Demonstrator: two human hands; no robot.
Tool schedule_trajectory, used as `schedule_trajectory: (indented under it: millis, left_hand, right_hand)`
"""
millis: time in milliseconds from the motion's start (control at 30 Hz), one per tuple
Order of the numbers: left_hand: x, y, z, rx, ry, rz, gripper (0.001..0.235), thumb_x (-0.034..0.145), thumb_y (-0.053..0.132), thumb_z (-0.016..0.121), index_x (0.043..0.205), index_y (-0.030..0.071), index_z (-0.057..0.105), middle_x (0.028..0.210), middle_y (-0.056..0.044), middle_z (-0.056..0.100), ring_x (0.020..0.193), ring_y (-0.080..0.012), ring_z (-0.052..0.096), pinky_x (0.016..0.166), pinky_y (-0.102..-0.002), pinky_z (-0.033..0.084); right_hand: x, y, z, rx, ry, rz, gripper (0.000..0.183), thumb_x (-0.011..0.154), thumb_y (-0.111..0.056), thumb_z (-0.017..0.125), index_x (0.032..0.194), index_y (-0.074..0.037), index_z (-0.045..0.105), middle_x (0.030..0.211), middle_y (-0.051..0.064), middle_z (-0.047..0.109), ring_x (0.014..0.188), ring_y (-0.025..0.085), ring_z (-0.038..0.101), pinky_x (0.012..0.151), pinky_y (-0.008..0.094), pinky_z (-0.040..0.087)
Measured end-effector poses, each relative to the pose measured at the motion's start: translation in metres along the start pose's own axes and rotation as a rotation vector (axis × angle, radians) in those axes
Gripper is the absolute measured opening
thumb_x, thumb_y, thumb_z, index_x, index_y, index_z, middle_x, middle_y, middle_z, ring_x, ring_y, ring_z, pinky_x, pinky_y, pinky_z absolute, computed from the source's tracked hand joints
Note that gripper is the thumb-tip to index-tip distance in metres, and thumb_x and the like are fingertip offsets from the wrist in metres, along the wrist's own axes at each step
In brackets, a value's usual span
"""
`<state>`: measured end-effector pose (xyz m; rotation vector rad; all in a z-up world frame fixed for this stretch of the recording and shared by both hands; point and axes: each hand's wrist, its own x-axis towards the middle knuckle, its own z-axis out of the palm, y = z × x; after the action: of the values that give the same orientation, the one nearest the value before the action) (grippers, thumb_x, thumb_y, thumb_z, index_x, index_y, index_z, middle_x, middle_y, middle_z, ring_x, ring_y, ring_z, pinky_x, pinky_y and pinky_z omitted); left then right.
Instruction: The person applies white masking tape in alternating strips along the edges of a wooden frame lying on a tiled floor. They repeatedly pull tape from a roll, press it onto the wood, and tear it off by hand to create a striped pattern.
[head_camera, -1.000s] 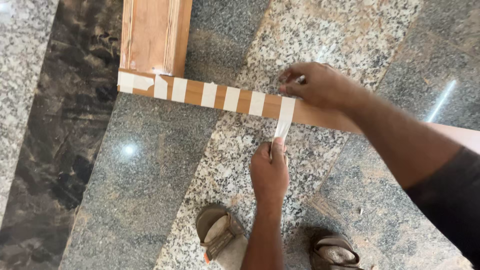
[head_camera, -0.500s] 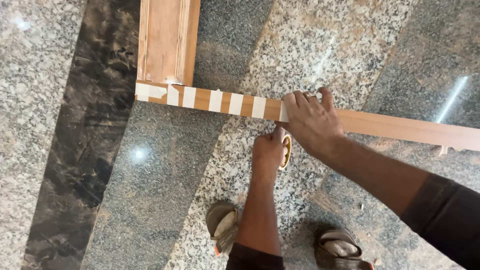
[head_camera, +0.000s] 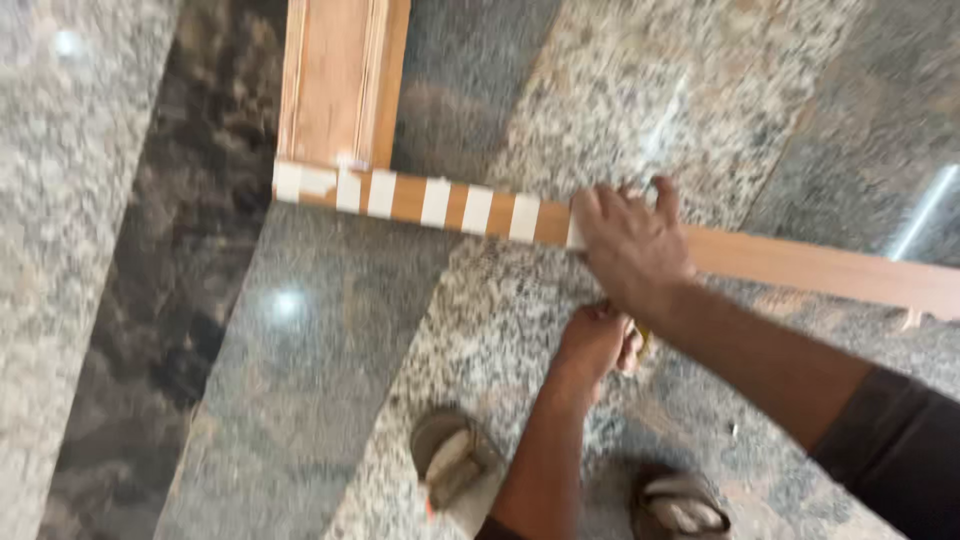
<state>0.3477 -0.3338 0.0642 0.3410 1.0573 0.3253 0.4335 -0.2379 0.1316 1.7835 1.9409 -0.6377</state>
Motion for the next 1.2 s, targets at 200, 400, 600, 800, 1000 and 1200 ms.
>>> schedule_trajectory:
  millis: [200,400,600,800,1000,1200]
  left_hand:
    - [-0.032,0.006,-0.024,0.050,0.348,0.234,0.022,0.103,0.026,0.060,0.102,0.004,0.060,0.071,-0.003,0.057,0.055,-0.0094,0.051,0.049,-0.027,0.044]
    - [-0.067,0.022,-0.005,0.129,0.293,0.467,0.027,0.095,0.009,0.058,0.120,-0.001,0.054,0.101,-0.007,0.067,0.090,-0.0134,0.066,0.077,-0.030,0.057]
    - [-0.082,0.041,0.006,0.252,0.209,0.371,0.028,0.101,0.016,0.056,0.122,-0.002,0.062,0.104,-0.014,0.076,0.093,-0.0172,0.073,0.082,-0.031,0.061]
    - [-0.085,0.052,0.036,0.191,0.144,0.311,0.025,0.102,0.019,0.056,0.115,0.001,0.066,0.095,-0.015,0.077,0.081,-0.0172,0.071,0.069,-0.032,0.055]
    - [-0.076,0.050,0.053,0.414,0.484,0.497,0.027,0.101,0.029,0.054,0.097,0.006,0.067,0.074,-0.008,0.068,0.063,-0.0179,0.064,0.052,-0.033,0.053]
    - [-0.047,0.027,0.060,0.387,0.541,0.473,0.036,0.106,0.031,0.056,0.086,0.002,0.063,0.062,-0.007,0.060,0.048,-0.0118,0.055,0.044,-0.031,0.044]
  right_hand:
    - [-0.013,0.034,0.009,0.104,0.153,-0.071,0.075,0.082,-0.056,0.073,0.135,-0.007,0.050,0.122,0.016,0.060,0.103,0.032,0.066,0.096,0.057,0.052]
    - [-0.027,0.048,0.002,-0.106,0.082,-0.038,0.067,0.087,-0.054,0.073,0.128,-0.004,0.057,0.122,0.015,0.056,0.099,0.028,0.064,0.086,0.048,0.062]
    - [-0.038,0.050,-0.022,0.385,-0.015,-0.022,0.057,0.093,-0.041,0.064,0.137,-0.006,0.055,0.131,0.014,0.056,0.105,0.029,0.067,0.091,0.047,0.063]
    - [-0.056,0.074,-0.025,0.664,-0.123,-0.051,0.036,0.094,-0.040,0.067,0.110,-0.007,0.072,0.153,0.006,0.047,0.120,0.029,0.062,0.097,0.050,0.058]
    - [-0.022,0.089,-0.035,0.736,0.045,-0.046,0.036,0.099,-0.037,0.059,0.091,-0.004,0.069,0.137,0.011,0.061,0.113,0.025,0.065,0.098,0.046,0.057]
    - [0.027,0.102,-0.017,0.908,-0.238,0.146,0.040,0.101,-0.044,0.059,0.099,-0.005,0.067,0.104,0.020,0.074,0.090,0.029,0.067,0.084,0.045,0.058]
